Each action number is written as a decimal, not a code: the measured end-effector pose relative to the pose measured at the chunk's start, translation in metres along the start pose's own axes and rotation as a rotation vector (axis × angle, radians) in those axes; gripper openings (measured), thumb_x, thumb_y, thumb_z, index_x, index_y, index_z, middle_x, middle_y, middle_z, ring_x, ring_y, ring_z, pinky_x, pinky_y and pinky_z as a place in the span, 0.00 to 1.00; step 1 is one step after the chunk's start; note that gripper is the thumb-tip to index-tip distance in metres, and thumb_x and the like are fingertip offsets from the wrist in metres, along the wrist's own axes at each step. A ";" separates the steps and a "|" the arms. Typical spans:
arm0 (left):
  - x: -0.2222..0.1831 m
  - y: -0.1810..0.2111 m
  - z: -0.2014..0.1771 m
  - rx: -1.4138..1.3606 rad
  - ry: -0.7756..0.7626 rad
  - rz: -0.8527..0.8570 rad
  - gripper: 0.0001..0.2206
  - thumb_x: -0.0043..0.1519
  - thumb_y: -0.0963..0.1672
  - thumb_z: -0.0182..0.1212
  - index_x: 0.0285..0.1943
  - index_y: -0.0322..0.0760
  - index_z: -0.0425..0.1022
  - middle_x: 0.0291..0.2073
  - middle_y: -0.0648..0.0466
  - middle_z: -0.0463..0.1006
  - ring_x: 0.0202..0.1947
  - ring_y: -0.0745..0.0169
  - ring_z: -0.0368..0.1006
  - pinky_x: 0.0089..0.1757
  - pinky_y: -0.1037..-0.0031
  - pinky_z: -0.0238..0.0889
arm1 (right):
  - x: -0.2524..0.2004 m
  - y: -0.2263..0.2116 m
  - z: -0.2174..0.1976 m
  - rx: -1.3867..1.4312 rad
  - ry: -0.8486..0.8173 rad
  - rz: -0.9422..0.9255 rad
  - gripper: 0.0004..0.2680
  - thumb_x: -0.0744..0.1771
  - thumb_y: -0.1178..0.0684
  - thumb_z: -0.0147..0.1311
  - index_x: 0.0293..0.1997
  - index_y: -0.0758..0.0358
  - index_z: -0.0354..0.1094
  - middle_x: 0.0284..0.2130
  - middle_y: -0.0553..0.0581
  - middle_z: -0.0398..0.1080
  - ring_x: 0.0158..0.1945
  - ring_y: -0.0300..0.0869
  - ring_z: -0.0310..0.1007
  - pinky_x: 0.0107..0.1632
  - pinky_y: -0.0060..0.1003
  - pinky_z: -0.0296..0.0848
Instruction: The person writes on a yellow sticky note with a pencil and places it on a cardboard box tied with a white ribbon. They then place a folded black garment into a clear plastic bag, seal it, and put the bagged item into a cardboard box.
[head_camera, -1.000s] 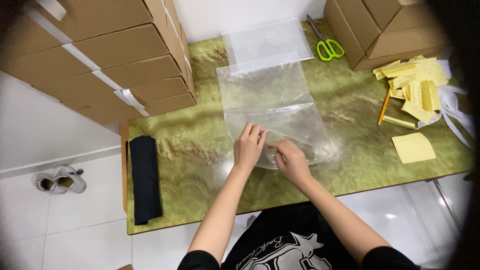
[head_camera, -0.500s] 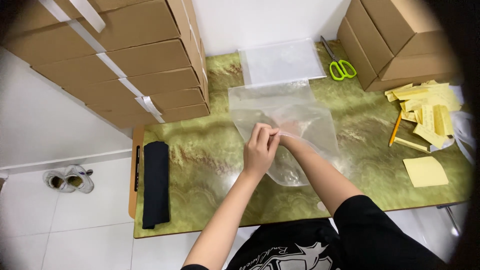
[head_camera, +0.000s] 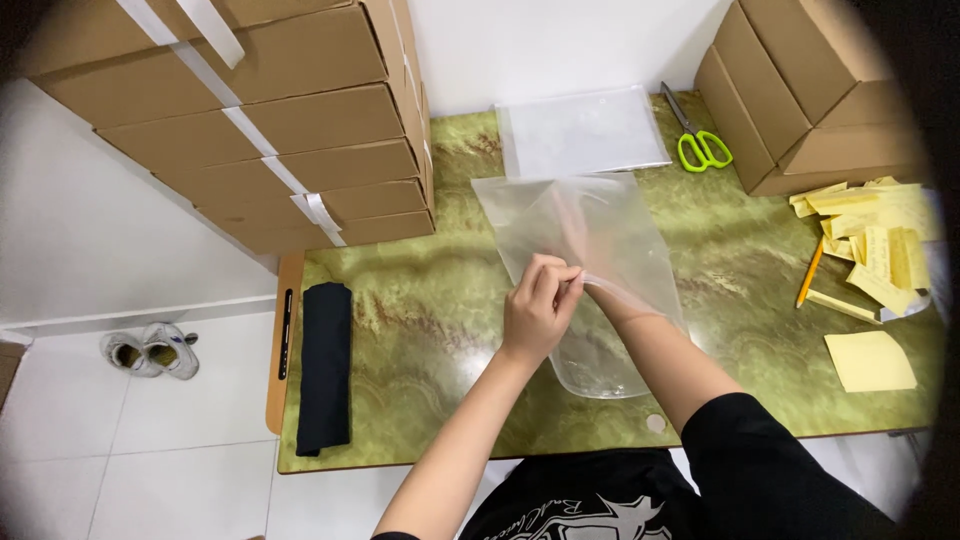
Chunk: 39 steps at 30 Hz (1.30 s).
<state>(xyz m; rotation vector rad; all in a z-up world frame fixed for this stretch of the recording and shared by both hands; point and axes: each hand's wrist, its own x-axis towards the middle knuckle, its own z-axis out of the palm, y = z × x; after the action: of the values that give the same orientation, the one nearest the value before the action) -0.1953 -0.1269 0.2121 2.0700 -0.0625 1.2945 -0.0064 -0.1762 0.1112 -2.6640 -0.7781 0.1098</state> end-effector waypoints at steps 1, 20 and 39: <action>-0.002 0.001 0.000 -0.005 -0.002 0.001 0.03 0.66 0.42 0.67 0.42 0.43 0.76 0.34 0.61 0.74 0.22 0.62 0.73 0.23 0.74 0.69 | -0.003 0.003 0.001 -0.001 0.001 0.005 0.35 0.70 0.31 0.50 0.84 0.27 0.23 0.83 0.47 0.23 0.77 0.49 0.56 0.69 0.84 0.48; -0.024 0.012 -0.021 0.016 -0.185 -0.005 0.11 0.63 0.49 0.71 0.49 0.45 0.76 0.38 0.62 0.74 0.29 0.63 0.77 0.28 0.73 0.73 | -0.044 -0.027 -0.058 0.197 0.102 0.031 0.35 0.70 0.43 0.60 0.84 0.34 0.31 0.81 0.59 0.34 0.75 0.63 0.58 0.71 0.78 0.50; -0.196 -0.214 -0.302 0.644 -0.194 -1.446 0.48 0.58 0.61 0.72 0.80 0.34 0.57 0.71 0.31 0.66 0.72 0.34 0.64 0.64 0.47 0.61 | -0.179 0.060 0.025 0.140 -0.149 0.044 0.37 0.66 0.44 0.60 0.85 0.43 0.37 0.79 0.63 0.48 0.77 0.59 0.53 0.73 0.74 0.45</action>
<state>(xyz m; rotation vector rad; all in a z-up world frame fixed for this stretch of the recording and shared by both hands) -0.4466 0.1493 0.0230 1.8679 1.6051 0.1653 -0.1311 -0.3108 0.0614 -2.5621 -0.7285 0.3636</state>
